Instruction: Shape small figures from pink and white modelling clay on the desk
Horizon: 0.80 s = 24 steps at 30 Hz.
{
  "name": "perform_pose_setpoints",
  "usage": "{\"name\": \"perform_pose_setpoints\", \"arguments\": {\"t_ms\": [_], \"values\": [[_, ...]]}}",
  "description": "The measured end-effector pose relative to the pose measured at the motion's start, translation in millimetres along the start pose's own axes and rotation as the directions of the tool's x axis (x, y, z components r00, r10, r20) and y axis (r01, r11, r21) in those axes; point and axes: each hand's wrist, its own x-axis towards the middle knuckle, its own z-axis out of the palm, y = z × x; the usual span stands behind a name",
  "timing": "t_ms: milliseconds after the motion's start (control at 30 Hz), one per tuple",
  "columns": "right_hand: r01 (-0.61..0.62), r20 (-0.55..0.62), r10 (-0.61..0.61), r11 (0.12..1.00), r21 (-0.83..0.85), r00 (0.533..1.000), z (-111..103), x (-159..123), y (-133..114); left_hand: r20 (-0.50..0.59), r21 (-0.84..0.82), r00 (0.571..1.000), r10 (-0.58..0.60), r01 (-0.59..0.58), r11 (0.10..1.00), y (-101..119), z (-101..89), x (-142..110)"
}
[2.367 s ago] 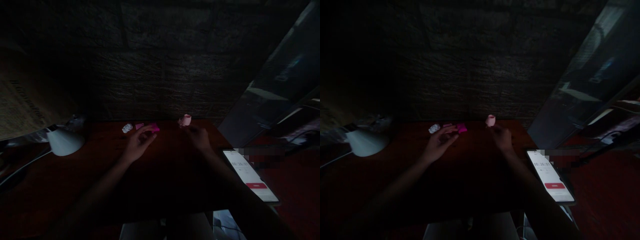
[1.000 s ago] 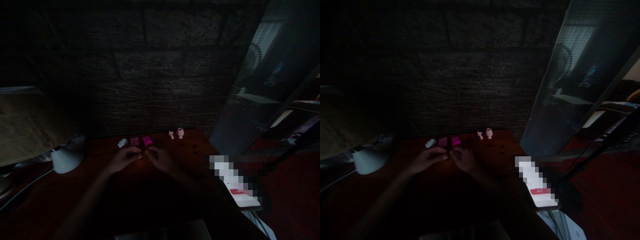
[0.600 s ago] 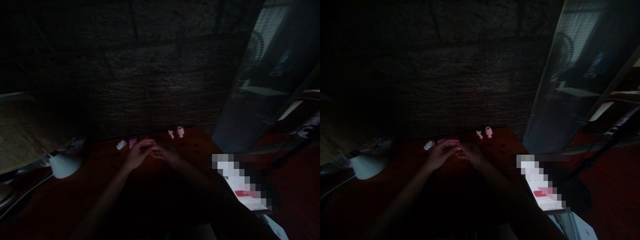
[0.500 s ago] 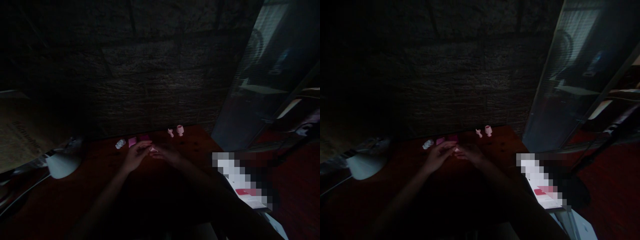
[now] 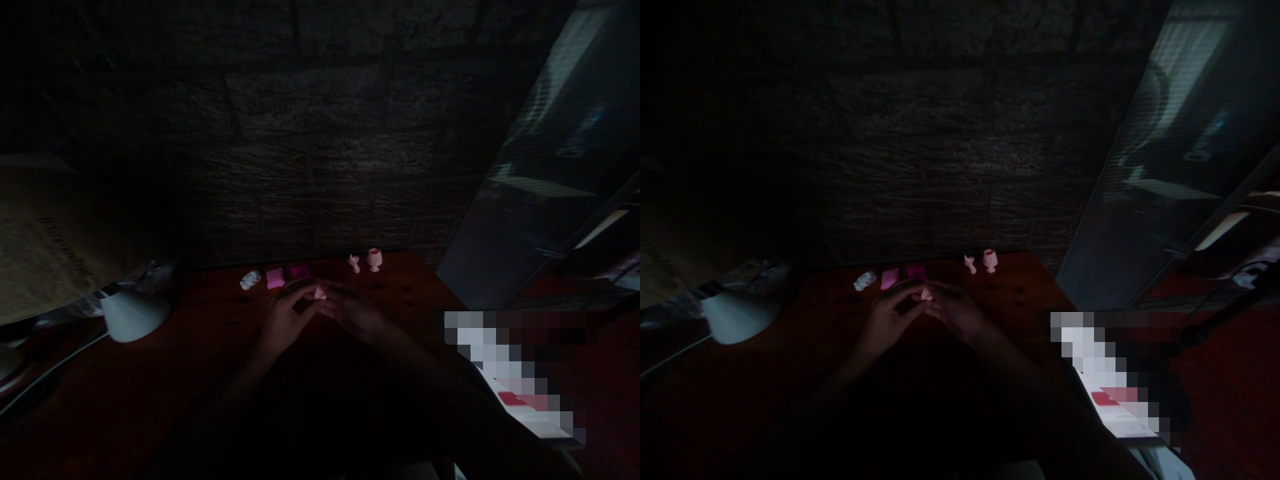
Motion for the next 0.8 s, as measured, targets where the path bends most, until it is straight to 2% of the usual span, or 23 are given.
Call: {"name": "perform_pose_setpoints", "arguments": {"t_ms": [200, 367, 467, 600, 800], "values": [[-0.016, 0.029, 0.015, 1.0, 0.026, 0.999, -1.3, -0.3, 2.0, 0.02, 0.013, 0.999, -0.038, 0.038, 0.999, -1.0, -0.1, -3.1], [-0.105, -0.003, 0.106, 0.99, 0.092, 0.994, 2.8, -0.1, 2.9, -0.081, 0.04, 0.994, 0.072, -0.069, 0.997, -3.4, -2.0, -1.8], [-0.142, -0.024, 0.146, 0.981, 0.132, 0.989, 5.1, 0.9, 3.2, -0.092, 0.044, 0.993, 0.08, -0.076, 0.996, -5.4, -3.2, -0.8], [-0.153, -0.046, 0.16, 0.978, 0.143, 0.986, 6.1, 1.6, 1.4, -0.075, 0.042, 0.993, 0.091, -0.088, 0.995, -4.8, -4.0, -0.6], [-0.178, -0.076, 0.191, 0.973, 0.149, 0.979, 6.4, 0.3, -4.7, 0.049, -0.042, 0.998, 0.045, -0.043, 0.998, -1.0, -4.7, -1.0]]}}
